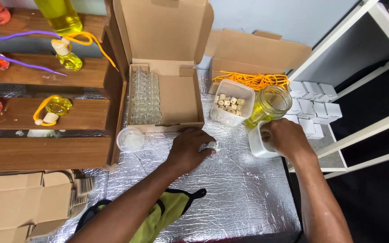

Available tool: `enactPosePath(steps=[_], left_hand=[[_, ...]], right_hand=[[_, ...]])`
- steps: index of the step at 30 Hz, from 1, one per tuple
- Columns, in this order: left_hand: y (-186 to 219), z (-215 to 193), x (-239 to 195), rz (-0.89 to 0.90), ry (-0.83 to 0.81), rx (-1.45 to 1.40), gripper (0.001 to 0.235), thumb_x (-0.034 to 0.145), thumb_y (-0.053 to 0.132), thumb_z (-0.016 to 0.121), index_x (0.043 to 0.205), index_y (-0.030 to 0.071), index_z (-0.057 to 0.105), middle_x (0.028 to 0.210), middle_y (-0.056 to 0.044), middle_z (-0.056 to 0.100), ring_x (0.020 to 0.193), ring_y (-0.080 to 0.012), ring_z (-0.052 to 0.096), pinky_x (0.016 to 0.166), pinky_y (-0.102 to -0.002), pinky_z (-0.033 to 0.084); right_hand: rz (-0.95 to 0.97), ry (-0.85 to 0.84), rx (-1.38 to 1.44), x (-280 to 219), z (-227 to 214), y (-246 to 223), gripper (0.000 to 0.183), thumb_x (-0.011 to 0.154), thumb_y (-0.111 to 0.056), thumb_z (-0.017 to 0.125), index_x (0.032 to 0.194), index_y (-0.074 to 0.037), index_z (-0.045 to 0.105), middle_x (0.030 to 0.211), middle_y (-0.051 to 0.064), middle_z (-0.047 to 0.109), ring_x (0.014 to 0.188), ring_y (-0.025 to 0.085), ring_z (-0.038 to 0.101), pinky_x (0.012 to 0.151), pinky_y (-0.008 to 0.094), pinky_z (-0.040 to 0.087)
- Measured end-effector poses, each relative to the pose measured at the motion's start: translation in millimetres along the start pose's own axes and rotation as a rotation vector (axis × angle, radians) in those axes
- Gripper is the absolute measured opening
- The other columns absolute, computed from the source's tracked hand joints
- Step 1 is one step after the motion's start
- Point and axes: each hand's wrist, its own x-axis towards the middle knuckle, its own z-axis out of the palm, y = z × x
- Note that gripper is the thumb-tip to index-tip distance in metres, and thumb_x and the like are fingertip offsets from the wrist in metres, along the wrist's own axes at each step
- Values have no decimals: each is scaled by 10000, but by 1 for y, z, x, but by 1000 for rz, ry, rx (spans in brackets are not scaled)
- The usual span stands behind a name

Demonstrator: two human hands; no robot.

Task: The person assembles a small perfume bottle by inserting a wooden stopper, threading a yellow cord through the neck, and securing it with a knot. They then place the bottle into a small cardboard box, close the box, and set it aside. Finally, they wipe a clear glass bottle with a cloth.

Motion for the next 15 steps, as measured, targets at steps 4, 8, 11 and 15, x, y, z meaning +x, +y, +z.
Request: enactPosePath(steps=[4,8,11,15], left_hand=[[1,-2,0,1,-8,14,294,897,287,747,1177,197,746,1087,-39,728,1162,-294,640,993,-454,503],[-2,1,1,7,-8,22,291,907,306,738,1179,203,742,1095,-33,723,1168,-283,638,993,-444,504],[-3,1,1,1,-9,5,283,908,310,736,1170,202,743,1090,-34,725,1170,-285,637,997,-447,504],[-9,11,5,6,32,-15,293,900,338,725,1155,196,753,1081,-4,739,1114,-269,637,897,-442,493]], right_hand=[[-63,-8,-118,11,13,9,234,868,-187,756,1089,-194,832,972,106,816,940,334,789,888,492,613],[-83,-32,-109,-2,-6,2,248,869,-159,747,1103,-181,823,991,109,816,957,332,788,911,507,602],[-45,-47,38,-25,-42,-6,267,887,-153,736,1143,-158,810,956,145,823,912,358,796,924,500,601],[-26,86,270,-45,-80,4,220,878,-73,738,1088,-103,799,988,123,830,908,310,789,880,434,607]])
